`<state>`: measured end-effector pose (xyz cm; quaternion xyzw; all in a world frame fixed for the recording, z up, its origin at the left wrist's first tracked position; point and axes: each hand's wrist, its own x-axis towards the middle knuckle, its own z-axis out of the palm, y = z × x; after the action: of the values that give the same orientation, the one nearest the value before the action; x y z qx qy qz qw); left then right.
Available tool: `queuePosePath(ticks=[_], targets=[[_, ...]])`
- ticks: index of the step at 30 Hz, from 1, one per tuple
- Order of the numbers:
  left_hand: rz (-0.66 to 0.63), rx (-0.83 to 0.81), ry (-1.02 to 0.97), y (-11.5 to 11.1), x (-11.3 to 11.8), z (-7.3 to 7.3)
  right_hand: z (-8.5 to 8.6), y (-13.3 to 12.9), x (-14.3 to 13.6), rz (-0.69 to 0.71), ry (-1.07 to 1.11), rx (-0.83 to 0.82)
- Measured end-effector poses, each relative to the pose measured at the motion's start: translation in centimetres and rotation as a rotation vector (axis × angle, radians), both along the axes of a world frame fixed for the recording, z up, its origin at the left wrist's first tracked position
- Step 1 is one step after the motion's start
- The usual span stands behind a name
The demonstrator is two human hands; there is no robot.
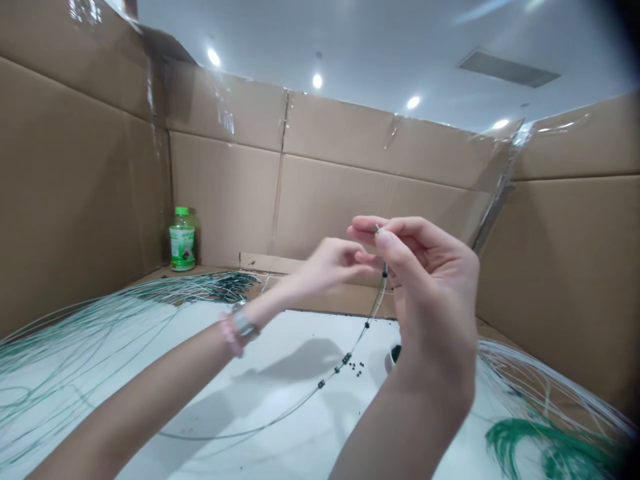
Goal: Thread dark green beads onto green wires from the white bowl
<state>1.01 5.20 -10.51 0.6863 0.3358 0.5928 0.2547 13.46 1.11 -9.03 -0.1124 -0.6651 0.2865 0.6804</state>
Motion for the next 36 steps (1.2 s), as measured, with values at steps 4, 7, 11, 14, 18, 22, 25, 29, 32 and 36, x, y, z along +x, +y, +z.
queuePosePath(ticks=[4,7,11,14,18,22,25,29,32,36], targets=[[0.061,0.07,-0.201,-2.9,-5.9,1.1,0.2,-0.2,-1.3,-0.016,0.024,0.021],[-0.019,0.033,-0.344,-6.7,-8.0,1.0,0.4,-1.5,-3.4,-0.055,0.004,0.062],[-0.058,0.065,-0.423,-9.7,-8.5,0.8,0.4,-4.0,-6.8,-0.089,-0.046,0.123],[-0.095,0.041,-0.439,-10.1,-9.1,1.1,0.3,-5.3,-9.1,-0.105,-0.081,0.141],[-0.14,0.013,-0.436,-10.2,-10.3,1.5,0.2,-5.8,-10.7,-0.069,-0.071,0.145],[-0.275,0.046,-0.443,-10.3,-11.1,1.6,0.4,-6.2,-10.9,-0.11,-0.143,0.106],[-0.426,0.071,-0.449,-10.2,-11.4,1.8,0.5,-6.6,-11.0,-0.16,-0.155,0.106],[-0.471,0.082,-0.455,-10.2,-11.5,2.0,0.3,-6.7,-11.2,-0.22,-0.179,0.119],[-0.477,0.085,-0.446,-10.0,-11.7,1.9,-0.1,-6.4,-11.4,-0.24,-0.161,0.162],[-0.374,0.122,-0.43,-9.7,-12.0,1.6,-0.7,-5.8,-11.6,-0.225,-0.101,0.253]])
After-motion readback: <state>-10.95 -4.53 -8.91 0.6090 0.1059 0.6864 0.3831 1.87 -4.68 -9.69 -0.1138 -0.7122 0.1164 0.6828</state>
